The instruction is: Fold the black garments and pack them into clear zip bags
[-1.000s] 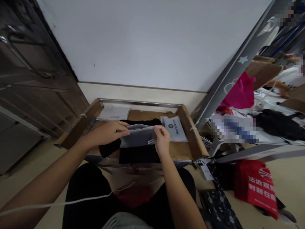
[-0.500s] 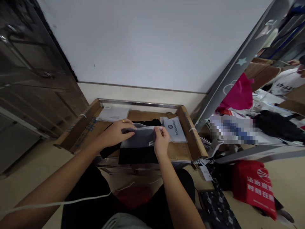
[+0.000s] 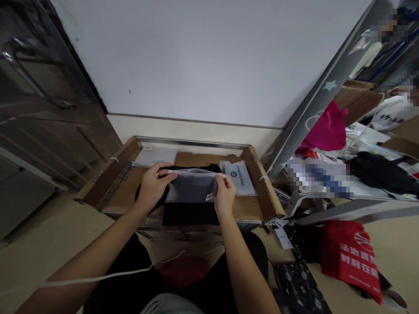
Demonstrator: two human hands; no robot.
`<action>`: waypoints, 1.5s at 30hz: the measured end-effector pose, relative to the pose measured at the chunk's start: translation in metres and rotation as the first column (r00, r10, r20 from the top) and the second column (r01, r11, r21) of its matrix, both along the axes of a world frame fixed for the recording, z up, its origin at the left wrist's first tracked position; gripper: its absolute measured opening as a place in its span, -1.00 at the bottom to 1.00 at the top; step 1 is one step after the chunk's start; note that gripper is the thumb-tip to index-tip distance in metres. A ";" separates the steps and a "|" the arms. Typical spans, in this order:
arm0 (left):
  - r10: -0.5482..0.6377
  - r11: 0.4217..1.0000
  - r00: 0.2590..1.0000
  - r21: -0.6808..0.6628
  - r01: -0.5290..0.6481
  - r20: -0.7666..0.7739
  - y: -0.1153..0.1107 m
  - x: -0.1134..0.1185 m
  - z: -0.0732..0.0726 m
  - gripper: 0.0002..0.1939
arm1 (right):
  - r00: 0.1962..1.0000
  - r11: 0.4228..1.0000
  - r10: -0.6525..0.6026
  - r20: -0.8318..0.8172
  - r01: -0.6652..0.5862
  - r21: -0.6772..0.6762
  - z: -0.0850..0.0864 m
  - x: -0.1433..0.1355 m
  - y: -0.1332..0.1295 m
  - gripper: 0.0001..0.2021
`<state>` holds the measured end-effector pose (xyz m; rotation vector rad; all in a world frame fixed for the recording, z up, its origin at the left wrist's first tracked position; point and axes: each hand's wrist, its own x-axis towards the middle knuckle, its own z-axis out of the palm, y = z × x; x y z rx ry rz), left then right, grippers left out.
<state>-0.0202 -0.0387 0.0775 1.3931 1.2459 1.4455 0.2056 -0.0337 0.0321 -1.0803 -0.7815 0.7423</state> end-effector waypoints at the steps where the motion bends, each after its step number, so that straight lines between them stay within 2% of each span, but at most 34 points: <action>1: 0.024 1.000 0.999 -0.009 -0.024 0.026 -0.001 0.001 -0.003 -0.59 | 0.997 1.000 -0.014 0.077 0.013 0.014 0.004 0.004 -0.001 -0.72; 3: 0.058 0.998 0.998 0.001 -0.058 0.038 -0.001 0.003 -0.005 -0.63 | 0.963 0.995 -0.076 0.258 0.055 0.088 0.019 0.009 -0.006 -0.69; 5: 0.050 0.998 0.998 0.030 -0.051 0.025 -0.002 0.004 -0.002 -0.68 | 0.873 0.979 -0.129 0.470 0.035 0.202 0.041 0.007 -0.013 -0.70; 8: 0.028 0.998 0.999 0.057 -0.027 -0.020 -0.006 0.007 0.008 -0.75 | 0.627 0.938 -0.033 0.779 -0.249 0.241 0.077 -0.010 -0.025 -0.75; 11: 0.048 0.997 0.995 0.063 -0.042 -0.087 -0.014 0.011 0.019 -0.84 | 0.435 0.897 0.042 0.899 -0.413 0.158 0.098 -0.032 -0.028 -0.78; 13: 0.071 0.994 0.989 0.093 -0.059 -0.130 -0.019 0.011 0.024 -0.88 | 0.376 0.886 0.059 0.925 -0.447 0.126 0.103 -0.042 -0.025 -0.79; 18: 0.095 0.977 0.977 0.205 -0.054 -0.192 -0.023 0.007 0.029 -0.92 | 0.307 0.884 0.058 0.950 -0.457 0.094 0.104 -0.047 -0.018 -0.82; 22: 0.057 0.980 0.978 0.198 -0.017 -0.198 -0.023 0.006 0.030 -0.91 | 0.234 0.870 0.037 0.971 -0.486 0.084 0.111 -0.048 -0.021 -0.85; 25: -0.010 0.989 0.989 0.145 0.032 -0.145 -0.023 0.008 0.030 -0.87 | 0.170 0.860 0.020 0.985 -0.506 0.070 0.116 -0.047 -0.022 -0.86; 27: -0.033 0.993 0.998 0.114 0.038 -0.050 -0.021 0.006 0.030 -0.85 | 0.141 0.862 0.011 0.990 -0.504 0.062 0.116 -0.042 -0.022 -0.86; 30: 0.001 0.993 0.994 0.115 -0.014 0.108 -0.014 -0.005 0.029 -0.82 | 0.131 0.875 0.004 0.991 -0.479 0.060 0.112 -0.025 -0.020 -0.87; 35: 0.111 0.953 0.973 0.257 -0.161 0.200 0.002 -0.036 0.020 -0.77 | 0.113 0.922 -0.057 0.992 -0.375 0.096 0.102 0.013 -0.015 -0.88; 38: 0.136 0.942 0.987 0.297 -0.156 0.088 0.009 -0.047 0.007 -0.79 | 0.086 0.942 -0.075 0.993 -0.322 0.099 0.093 0.029 -0.015 -0.86; 41: 0.012 0.977 0.992 0.214 0.016 -0.128 0.008 -0.056 -0.012 -0.84 | 0.011 0.936 0.020 1.000 -0.352 -0.015 0.076 0.040 -0.020 -0.86; 43: -0.150 0.981 0.942 0.073 0.179 -0.302 0.004 -0.065 -0.022 -0.89 | -0.050 0.919 0.112 0.992 -0.373 -0.123 0.060 0.046 -0.028 -0.89; 45: -0.284 0.956 0.828 -0.078 0.282 -0.484 -0.002 -0.074 -0.028 -0.82 | -0.047 0.911 0.174 0.984 -0.371 -0.179 0.044 0.051 -0.036 -0.86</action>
